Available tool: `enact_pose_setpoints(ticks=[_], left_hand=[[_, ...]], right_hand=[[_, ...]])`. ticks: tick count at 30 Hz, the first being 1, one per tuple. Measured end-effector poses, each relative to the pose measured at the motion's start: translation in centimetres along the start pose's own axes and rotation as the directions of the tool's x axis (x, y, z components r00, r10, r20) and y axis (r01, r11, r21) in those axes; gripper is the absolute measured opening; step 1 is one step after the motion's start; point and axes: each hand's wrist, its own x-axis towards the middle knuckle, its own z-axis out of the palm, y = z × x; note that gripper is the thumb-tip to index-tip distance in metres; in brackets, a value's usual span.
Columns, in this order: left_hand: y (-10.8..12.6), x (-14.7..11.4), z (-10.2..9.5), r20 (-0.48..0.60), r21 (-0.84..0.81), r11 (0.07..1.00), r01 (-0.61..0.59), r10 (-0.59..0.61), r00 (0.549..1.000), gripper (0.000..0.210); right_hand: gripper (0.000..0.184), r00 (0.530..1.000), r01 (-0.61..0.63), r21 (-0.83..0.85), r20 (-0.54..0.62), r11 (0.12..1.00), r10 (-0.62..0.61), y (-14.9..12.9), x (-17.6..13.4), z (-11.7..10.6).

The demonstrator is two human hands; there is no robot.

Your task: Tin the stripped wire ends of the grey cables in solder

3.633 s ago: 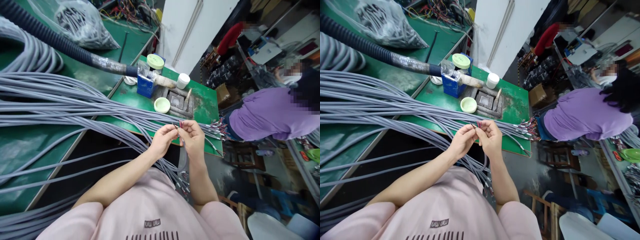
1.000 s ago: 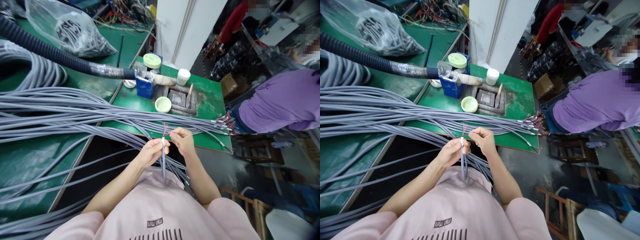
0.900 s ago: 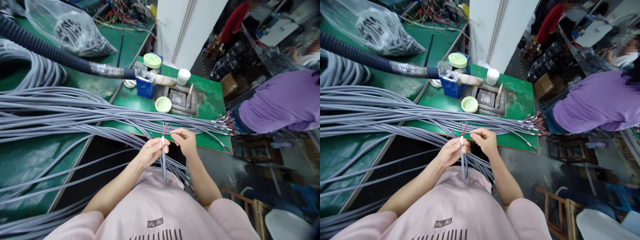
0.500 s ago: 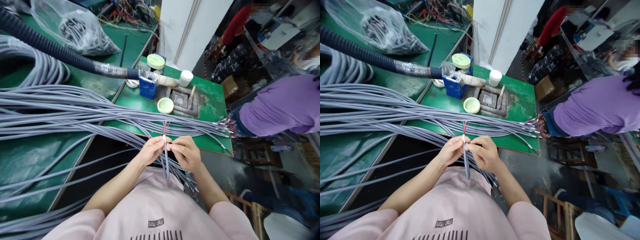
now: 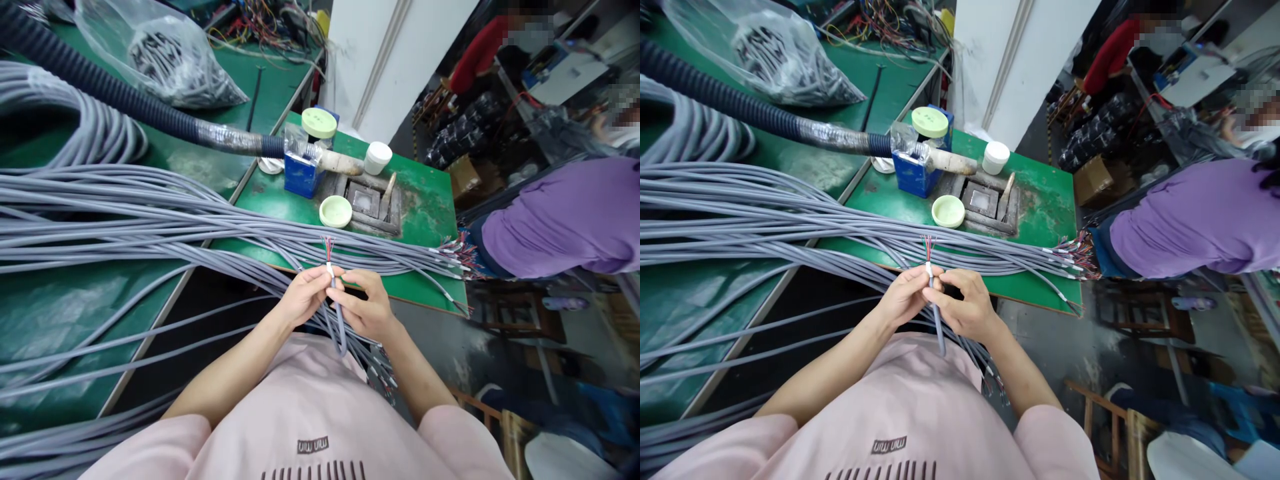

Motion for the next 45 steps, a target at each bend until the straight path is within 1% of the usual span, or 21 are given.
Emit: enact_pose_setpoints(ticks=[7, 10, 12, 13, 14, 15, 16, 17, 18, 19, 20, 21, 22, 23, 25, 27, 31, 35, 38, 39, 45], left_hand=[[0.1, 0.0, -0.2, 0.013, 0.011, 1.0, 0.01, -0.01, 1.0, 0.03], [0.0, 0.0, -0.3, 0.005, 0.054, 0.999, 0.008, -0.008, 1.0, 0.033], [0.1, 0.1, -0.3, -0.007, 0.137, 0.99, -0.042, 0.043, 0.999, 0.034], [0.2, 0.0, -0.3, -0.011, 0.205, 0.975, -0.086, 0.091, 0.996, 0.033], [0.5, 0.0, -0.3, -0.015, 0.291, 0.946, -0.143, 0.154, 0.988, 0.032], [0.8, -0.1, -0.4, -0.015, 0.394, 0.894, -0.212, 0.237, 0.971, 0.029], [1.2, -0.2, -0.6, -0.008, 0.51, 0.811, -0.287, 0.339, 0.941, 0.026], [1.7, -0.2, -0.8, 0.015, 0.632, 0.688, -0.357, 0.45, 0.893, 0.023], [2.3, -0.3, -1.1, 0.063, 0.742, 0.529, -0.412, 0.556, 0.829, 0.02], [3.0, -0.3, -1.5, 0.134, 0.828, 0.343, -0.444, 0.647, 0.75, 0.017], [3.7, -0.2, -2.0, 0.225, 0.879, 0.154, -0.451, 0.7, 0.678, 0.015], [4.3, 0.0, -2.6, 0.313, 0.897, -0.013, -0.441, 0.724, 0.615, 0.013], [4.9, 0.2, -3.3, 0.377, 0.9, -0.144, -0.412, 0.732, 0.567, 0.012], [5.3, 0.4, -4.0, 0.419, 0.897, -0.24, -0.372, 0.732, 0.537, 0.012], [5.9, 1.0, -5.3, 0.452, 0.891, -0.346, -0.294, 0.737, 0.503, 0.013], [6.0, 1.5, -6.3, 0.474, 0.88, -0.404, -0.248, 0.729, 0.493, 0.013], [5.5, 1.8, -7.1, 0.511, 0.854, -0.474, -0.214, 0.687, 0.516, 0.012], [5.3, 1.7, -7.3, 0.48, 0.867, -0.464, -0.182, 0.679, 0.556, 0.015], [5.2, 1.8, -7.5, 0.449, 0.876, -0.459, -0.15, 0.661, 0.602, 0.018], [5.2, 1.8, -7.6, 0.443, 0.877, -0.458, -0.144, 0.657, 0.609, 0.019], [5.1, 1.9, -7.9, 0.435, 0.892, -0.414, -0.183, 0.669, 0.603, 0.019]], right_hand=[[0.041, 0.999, -0.003, 0.01, 0.035, 1.0, 0.003, -0.1, 0.1, 0.2], [0.037, 1.0, -0.001, 0.009, 0.015, 1.0, 0.001, 0.0, 0.1, 0.4], [0.036, 1.0, -0.001, 0.01, -0.02, 1.0, 0.001, 0.4, 0.3, 0.1], [0.036, 0.999, -0.012, 0.013, -0.042, 1.0, 0.012, 0.7, 0.5, -0.1], [0.037, 0.998, -0.029, 0.016, -0.062, 0.999, 0.03, 1.2, 0.8, -0.4], [0.037, 0.995, -0.052, 0.018, -0.086, 0.998, 0.054, 1.7, 1.2, -0.8], [0.035, 0.989, -0.081, 0.019, -0.123, 0.997, 0.083, 2.3, 1.6, -1.1], [0.033, 0.979, -0.117, 0.018, -0.166, 0.993, 0.118, 2.9, 2.2, -1.4], [0.03, 0.965, -0.158, 0.014, -0.209, 0.987, 0.158, 3.6, 2.8, -1.7], [0.026, 0.948, -0.205, 0.008, -0.247, 0.979, 0.201, 4.3, 3.4, -1.9], [0.023, 0.93, -0.253, 0.003, -0.276, 0.967, 0.244, 5.0, 4.1, -1.9], [0.021, 0.914, -0.297, 0.001, -0.291, 0.955, 0.284, 5.7, 4.7, -1.9], [0.02, 0.904, -0.329, 0.0, -0.289, 0.944, 0.315, 6.4, 5.4, -1.8], [0.02, 0.899, -0.348, 0.0, -0.281, 0.937, 0.334, 7.0, 6.0, -1.5], [0.021, 0.9, -0.36, 0.003, -0.264, 0.933, 0.348, 8.2, 7.2, -0.8], [0.022, 0.904, -0.36, -0.003, -0.247, 0.933, 0.348, 9.2, 8.2, 0.1], [0.025, 0.911, -0.384, -0.025, -0.171, 0.923, 0.375, 10.6, 9.3, 1.4], [0.025, 0.909, -0.411, -0.053, -0.097, 0.91, 0.405, 11.1, 9.6, 2.1], [0.024, 0.91, -0.412, -0.081, -0.078, 0.907, 0.407, 11.2, 9.8, 2.4], [0.024, 0.913, -0.406, -0.09, -0.076, 0.909, 0.4, 11.3, 9.8, 2.5], [0.025, 0.919, -0.395, -0.113, -0.042, 0.912, 0.393, 11.7, 10.2, 3.0]])
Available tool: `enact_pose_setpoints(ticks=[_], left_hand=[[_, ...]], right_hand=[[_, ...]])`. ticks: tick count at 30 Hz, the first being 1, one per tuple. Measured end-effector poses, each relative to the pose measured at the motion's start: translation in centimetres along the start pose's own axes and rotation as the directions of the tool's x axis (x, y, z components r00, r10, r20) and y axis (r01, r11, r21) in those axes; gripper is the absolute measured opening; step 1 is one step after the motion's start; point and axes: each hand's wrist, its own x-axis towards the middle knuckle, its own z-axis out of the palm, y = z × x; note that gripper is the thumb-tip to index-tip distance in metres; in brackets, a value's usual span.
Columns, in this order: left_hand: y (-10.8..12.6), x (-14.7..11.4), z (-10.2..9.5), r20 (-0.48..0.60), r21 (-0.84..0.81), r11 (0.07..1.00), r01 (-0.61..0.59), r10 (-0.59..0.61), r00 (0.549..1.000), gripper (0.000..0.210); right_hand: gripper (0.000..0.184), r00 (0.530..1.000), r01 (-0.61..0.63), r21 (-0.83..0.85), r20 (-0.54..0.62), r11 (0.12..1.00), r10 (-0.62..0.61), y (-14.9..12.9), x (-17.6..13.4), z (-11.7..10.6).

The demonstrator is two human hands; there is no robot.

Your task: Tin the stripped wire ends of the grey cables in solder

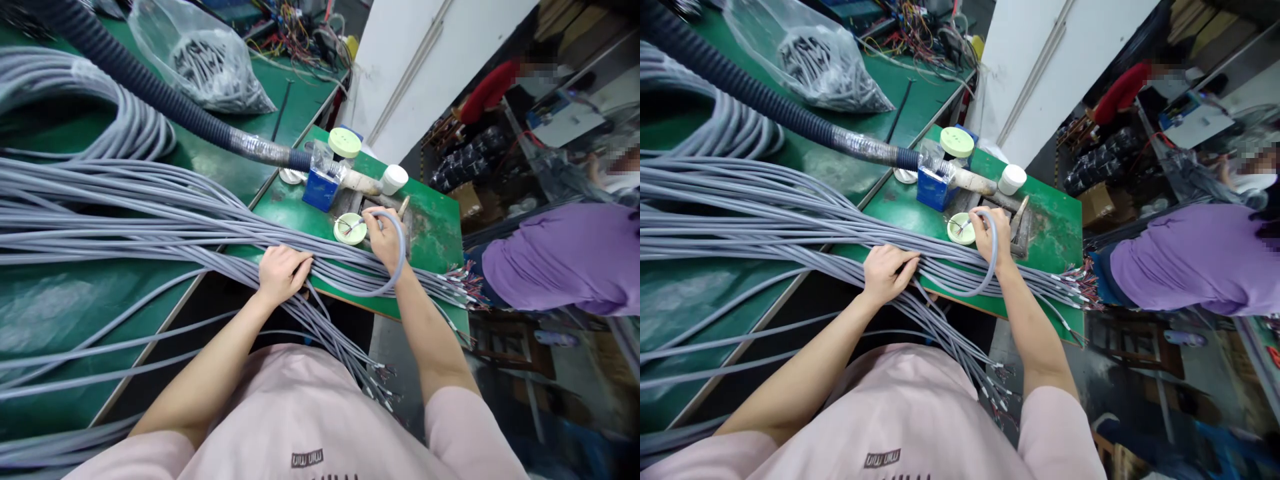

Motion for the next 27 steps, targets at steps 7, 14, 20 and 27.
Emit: enact_pose_setpoints(ticks=[7, 14, 20, 27], left_hand=[[-0.2, -0.2, 0.1, -0.009, 0.025, 0.999, -0.022, 0.023, 1.0, 0.017], [-0.3, -0.2, 0.1, -0.025, 0.077, 0.995, -0.056, 0.058, 0.998, 0.016], [0.0, -0.2, 0.0, -0.074, 0.073, 0.997, -0.021, 0.027, 0.997, 0.014], [-0.1, -0.2, 0.1, -0.098, 0.046, 0.997, -0.056, 0.06, 0.993, 0.012]], right_hand=[[0.027, 0.999, 0.033, -0.027, 0.005, 0.999, -0.032, 0.8, 0.3, 0.9], [0.023, 0.997, 0.03, -0.034, -0.066, 0.999, -0.032, 0.5, 0.7, -1.0], [0.026, 0.985, -0.03, -0.123, -0.171, 0.992, 0.009, 2.5, 1.6, -4.2], [0.024, 0.989, -0.066, -0.18, -0.143, 0.981, 0.04, 7.0, 2.6, -4.1]])
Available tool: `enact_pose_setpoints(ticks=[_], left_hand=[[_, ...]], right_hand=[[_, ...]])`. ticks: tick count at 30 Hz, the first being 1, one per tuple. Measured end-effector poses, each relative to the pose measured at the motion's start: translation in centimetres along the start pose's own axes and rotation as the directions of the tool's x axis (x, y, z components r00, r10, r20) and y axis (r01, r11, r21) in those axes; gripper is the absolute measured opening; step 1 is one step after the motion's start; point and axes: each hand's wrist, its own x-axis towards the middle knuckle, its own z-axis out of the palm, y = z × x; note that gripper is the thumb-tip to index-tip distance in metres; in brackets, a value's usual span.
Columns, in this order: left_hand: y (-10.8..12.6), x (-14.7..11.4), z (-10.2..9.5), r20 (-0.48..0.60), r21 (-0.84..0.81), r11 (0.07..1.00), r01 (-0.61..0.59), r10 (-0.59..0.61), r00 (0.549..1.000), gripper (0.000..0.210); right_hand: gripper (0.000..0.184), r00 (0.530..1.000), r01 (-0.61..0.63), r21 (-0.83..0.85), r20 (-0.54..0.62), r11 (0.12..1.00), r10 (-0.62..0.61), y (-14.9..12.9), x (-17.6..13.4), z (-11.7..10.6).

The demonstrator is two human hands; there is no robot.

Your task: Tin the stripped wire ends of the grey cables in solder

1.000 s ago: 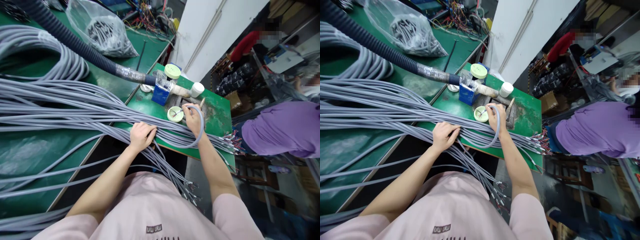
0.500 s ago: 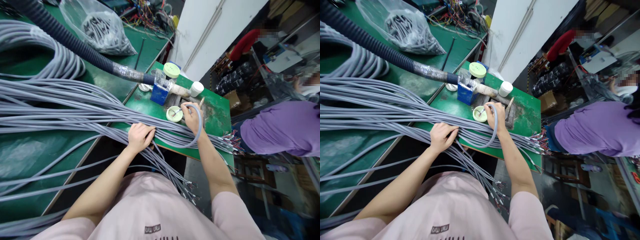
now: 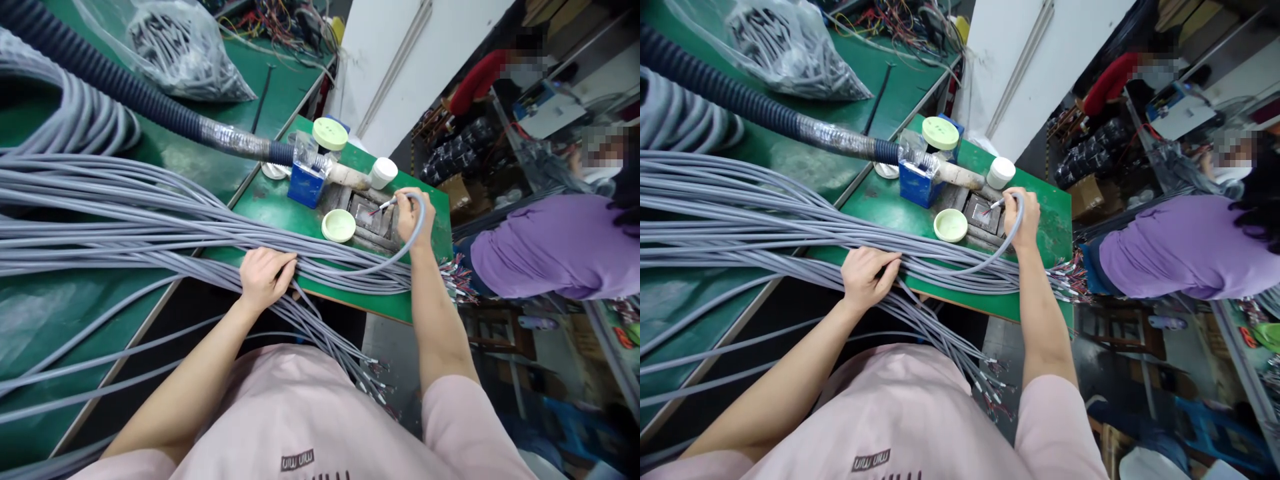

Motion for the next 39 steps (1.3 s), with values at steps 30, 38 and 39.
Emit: enact_pose_setpoints(ticks=[30, 38, 39], left_hand=[[-0.3, -0.3, 0.1, 0.01, -0.01, 0.999, 0.033, -0.033, 0.999, 0.011], [6.4, -0.4, 0.2, 0.286, -0.74, 0.447, 0.502, -0.467, 0.837, 0.018], [7.8, -0.6, 0.3, 0.414, -0.77, 0.297, 0.565, -0.441, 0.796, 0.021]], right_hand=[[0.023, 0.996, 0.068, 0.092, -0.061, 0.993, -0.063, -2.2, -1.8, -2.1], [0.031, 0.88, 0.473, 0.251, -0.108, 0.844, -0.462, -10.1, -11.1, -7.4], [0.033, 0.883, 0.468, 0.252, -0.095, 0.847, -0.459, -10.5, -12.3, -7.4]])
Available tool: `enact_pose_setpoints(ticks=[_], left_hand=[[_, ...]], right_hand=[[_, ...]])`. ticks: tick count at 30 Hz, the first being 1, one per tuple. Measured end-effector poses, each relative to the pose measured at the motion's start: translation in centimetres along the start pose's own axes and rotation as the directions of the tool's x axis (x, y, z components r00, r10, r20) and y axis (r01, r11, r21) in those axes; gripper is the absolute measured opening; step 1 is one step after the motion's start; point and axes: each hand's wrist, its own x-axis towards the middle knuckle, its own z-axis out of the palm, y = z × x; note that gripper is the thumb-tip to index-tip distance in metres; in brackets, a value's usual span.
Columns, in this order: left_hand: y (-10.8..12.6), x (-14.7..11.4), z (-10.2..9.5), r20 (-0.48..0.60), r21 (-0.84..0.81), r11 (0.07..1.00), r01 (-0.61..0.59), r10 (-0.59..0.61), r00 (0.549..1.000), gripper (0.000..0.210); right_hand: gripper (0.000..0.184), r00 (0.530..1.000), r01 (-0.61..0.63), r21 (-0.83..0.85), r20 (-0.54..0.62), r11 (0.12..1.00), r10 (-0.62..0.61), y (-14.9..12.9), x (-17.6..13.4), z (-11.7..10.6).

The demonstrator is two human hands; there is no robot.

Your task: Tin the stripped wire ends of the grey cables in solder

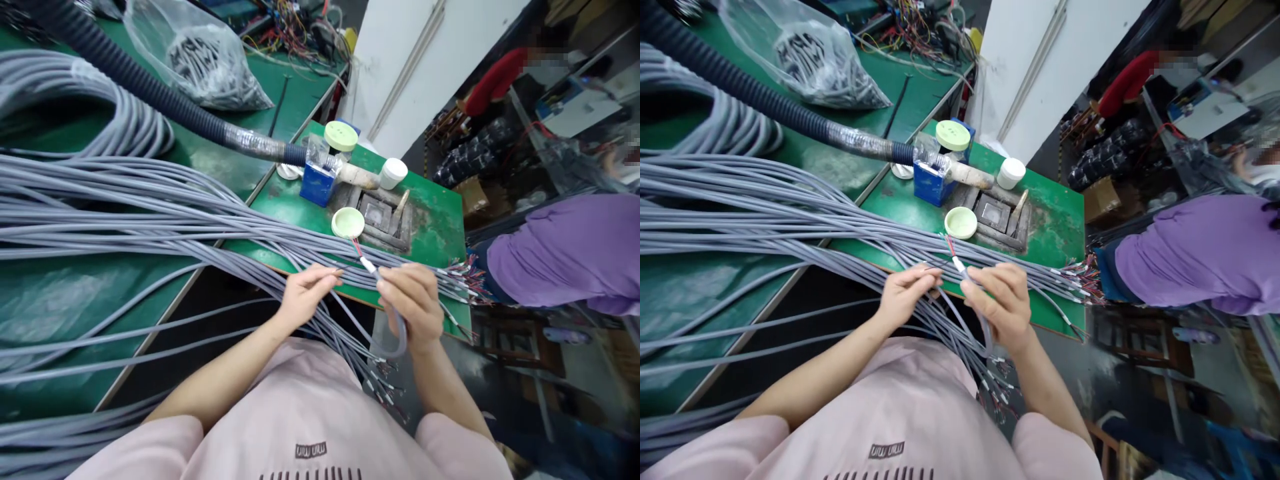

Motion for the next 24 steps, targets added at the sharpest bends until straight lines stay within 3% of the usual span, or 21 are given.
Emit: enact_pose_setpoints(ticks=[3, 7, 19, 24], left_hand=[[0.4, -1.7, 2.9, 0.155, -0.322, 0.909, 0.264, -0.224, 0.962, 0.033], [0.9, -2.7, 4.2, 0.249, -0.521, 0.716, 0.465, -0.393, 0.885, 0.038], [1.4, -3.3, 3.8, 0.403, -0.582, 0.521, 0.624, -0.482, 0.778, 0.038], [1.2, -3.2, 3.7, 0.441, -0.588, 0.508, 0.63, -0.452, 0.776, 0.037]], right_hand=[[0.035, 0.999, -0.032, 0.009, 0.02, 0.999, 0.032, -2.3, -2.3, 0.5], [0.037, 0.996, -0.079, 0.007, 0.033, 0.997, 0.079, -4.2, -4.5, 0.4], [0.032, 0.996, -0.05, 0.065, 0.07, 0.997, 0.045, -5.2, -6.5, 0.2], [0.033, 0.997, -0.039, 0.064, 0.064, 0.997, 0.035, -5.4, -6.6, 0.4]])
